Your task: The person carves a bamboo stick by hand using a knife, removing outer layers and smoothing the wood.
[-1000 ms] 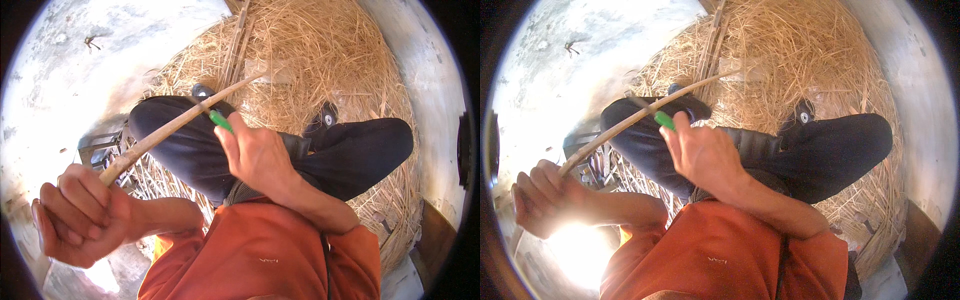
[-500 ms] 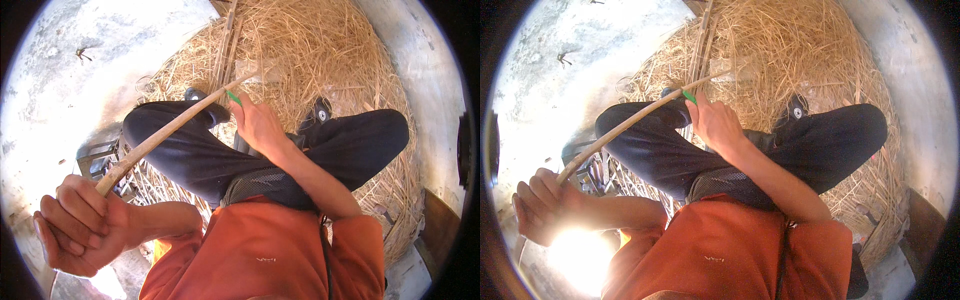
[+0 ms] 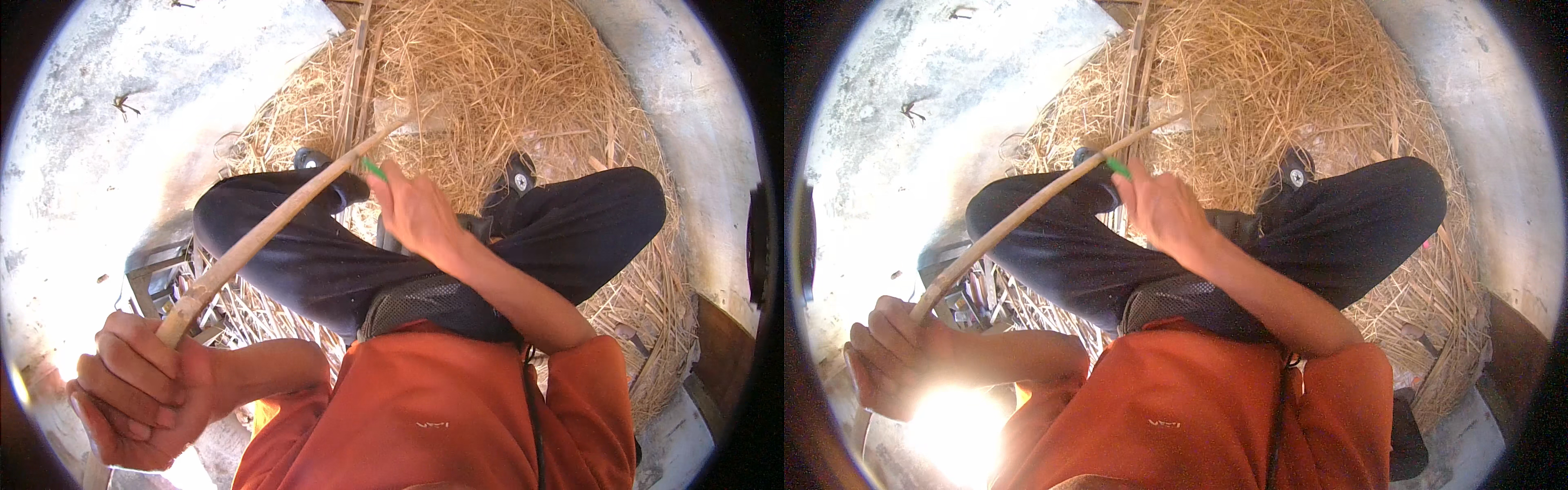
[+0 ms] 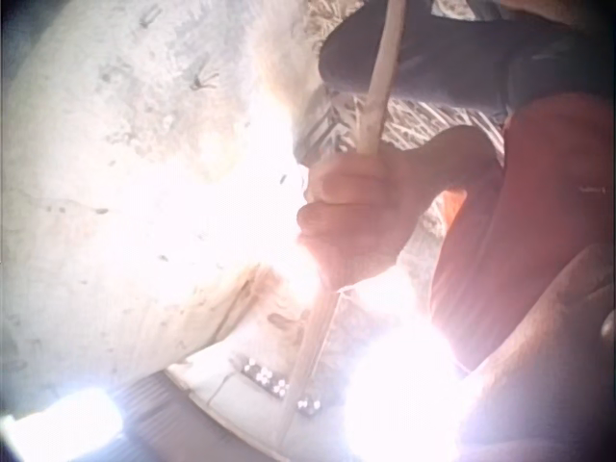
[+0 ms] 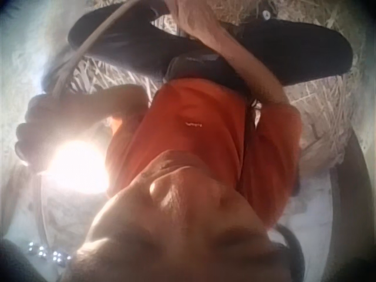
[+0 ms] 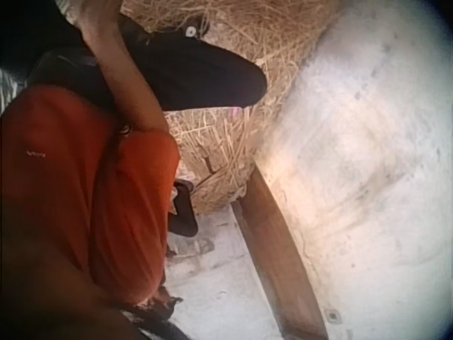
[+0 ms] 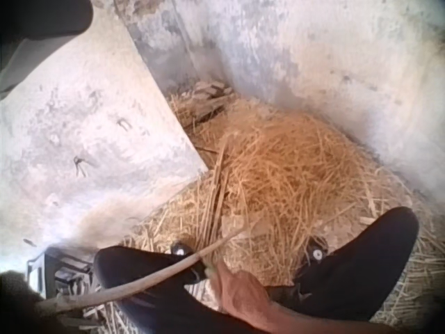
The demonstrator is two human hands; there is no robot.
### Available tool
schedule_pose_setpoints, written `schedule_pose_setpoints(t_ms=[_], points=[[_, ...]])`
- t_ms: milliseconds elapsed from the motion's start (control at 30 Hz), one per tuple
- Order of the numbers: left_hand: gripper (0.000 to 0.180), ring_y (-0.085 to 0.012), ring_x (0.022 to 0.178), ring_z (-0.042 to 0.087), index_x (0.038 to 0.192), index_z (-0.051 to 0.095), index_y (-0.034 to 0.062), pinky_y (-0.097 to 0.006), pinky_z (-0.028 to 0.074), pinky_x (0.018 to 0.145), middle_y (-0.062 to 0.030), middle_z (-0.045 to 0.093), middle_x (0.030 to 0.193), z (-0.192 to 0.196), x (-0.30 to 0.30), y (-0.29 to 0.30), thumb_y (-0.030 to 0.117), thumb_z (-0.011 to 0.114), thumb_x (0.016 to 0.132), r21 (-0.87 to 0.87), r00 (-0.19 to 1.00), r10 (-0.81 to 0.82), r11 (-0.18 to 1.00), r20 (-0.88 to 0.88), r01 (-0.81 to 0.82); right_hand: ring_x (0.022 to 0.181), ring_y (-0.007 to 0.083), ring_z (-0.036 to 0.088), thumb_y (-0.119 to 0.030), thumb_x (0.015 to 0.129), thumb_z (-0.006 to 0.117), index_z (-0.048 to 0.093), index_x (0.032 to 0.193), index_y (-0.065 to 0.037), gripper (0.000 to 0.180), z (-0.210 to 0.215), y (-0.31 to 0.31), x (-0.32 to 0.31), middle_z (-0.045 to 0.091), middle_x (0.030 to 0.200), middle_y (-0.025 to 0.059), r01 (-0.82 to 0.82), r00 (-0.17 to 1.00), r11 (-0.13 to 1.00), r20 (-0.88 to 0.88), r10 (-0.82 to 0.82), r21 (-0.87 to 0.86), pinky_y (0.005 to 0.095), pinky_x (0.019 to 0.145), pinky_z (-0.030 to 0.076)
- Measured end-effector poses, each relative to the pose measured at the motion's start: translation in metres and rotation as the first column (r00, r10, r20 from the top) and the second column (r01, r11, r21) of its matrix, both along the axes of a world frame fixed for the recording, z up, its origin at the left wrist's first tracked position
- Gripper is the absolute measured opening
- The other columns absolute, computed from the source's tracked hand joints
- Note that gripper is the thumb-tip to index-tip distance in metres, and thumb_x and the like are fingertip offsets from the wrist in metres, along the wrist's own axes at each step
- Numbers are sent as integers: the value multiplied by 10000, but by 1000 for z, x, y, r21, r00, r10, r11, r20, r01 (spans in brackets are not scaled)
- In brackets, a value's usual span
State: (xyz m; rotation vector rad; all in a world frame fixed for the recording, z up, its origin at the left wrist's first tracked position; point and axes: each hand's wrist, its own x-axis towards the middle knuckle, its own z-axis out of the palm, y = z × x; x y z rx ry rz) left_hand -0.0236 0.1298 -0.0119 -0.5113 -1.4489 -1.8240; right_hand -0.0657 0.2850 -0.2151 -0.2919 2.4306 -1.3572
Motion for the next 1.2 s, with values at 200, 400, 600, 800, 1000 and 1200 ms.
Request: schedule_pose_setpoints(t_ms=[200,400,600,800,1000,1200], points=[[400,-48,274,185,491,240,200,-192,177,298,43,282,390,-3,6,-12,108,426,833,-11,993,120,993,4,-120,525,314,601,-287,995,344,530,1003,87,418,-86,8,-36,580,589,176,2,1000,986,23,-5,165,444,498,491],[396,-57,296,184,486,247,195,-201,195,338,41,286,400,-6,3,-22,110,414,835,-37,971,237,971,21,-236,709,465,601,-320,975,388,521,1008,56,400,-99,-6,-41,597,720,300,73,996,997,-43,-72,25,526,645,466],[394,-67,316,178,481,258,188,-215,203,367,37,291,410,-4,1,-35,113,403,840,-61,956,290,956,46,-287,775,447,609,-300,971,387,518,1058,14,350,-136,-12,-67,610,823,279,56,998,986,24,-60,154,525,684,479],[390,-58,312,185,485,267,191,-210,200,355,38,284,400,-2,4,-25,111,407,839,5,990,144,990,10,-144,918,402,604,-253,953,379,564,1106,-5,345,-242,56,-55,604,1048,248,53,999,904,-19,-50,423,497,864,464],[372,-49,308,212,490,271,192,-191,226,380,49,288,403,0,-4,-19,96,454,800,-147,905,404,911,137,-385,938,442,590,-290,954,371,581,1072,13,388,-156,48,-82,616,962,273,228,934,929,205,-294,293,490,826,473],[331,-49,332,230,526,317,169,-201,234,398,43,276,409,2,-9,-20,75,445,816,-85,946,314,948,81,-307,793,415,581,-415,963,372,552,1044,-5,455,-71,27,-64,597,789,243,112,975,994,191,-111,9,481,711,416]])
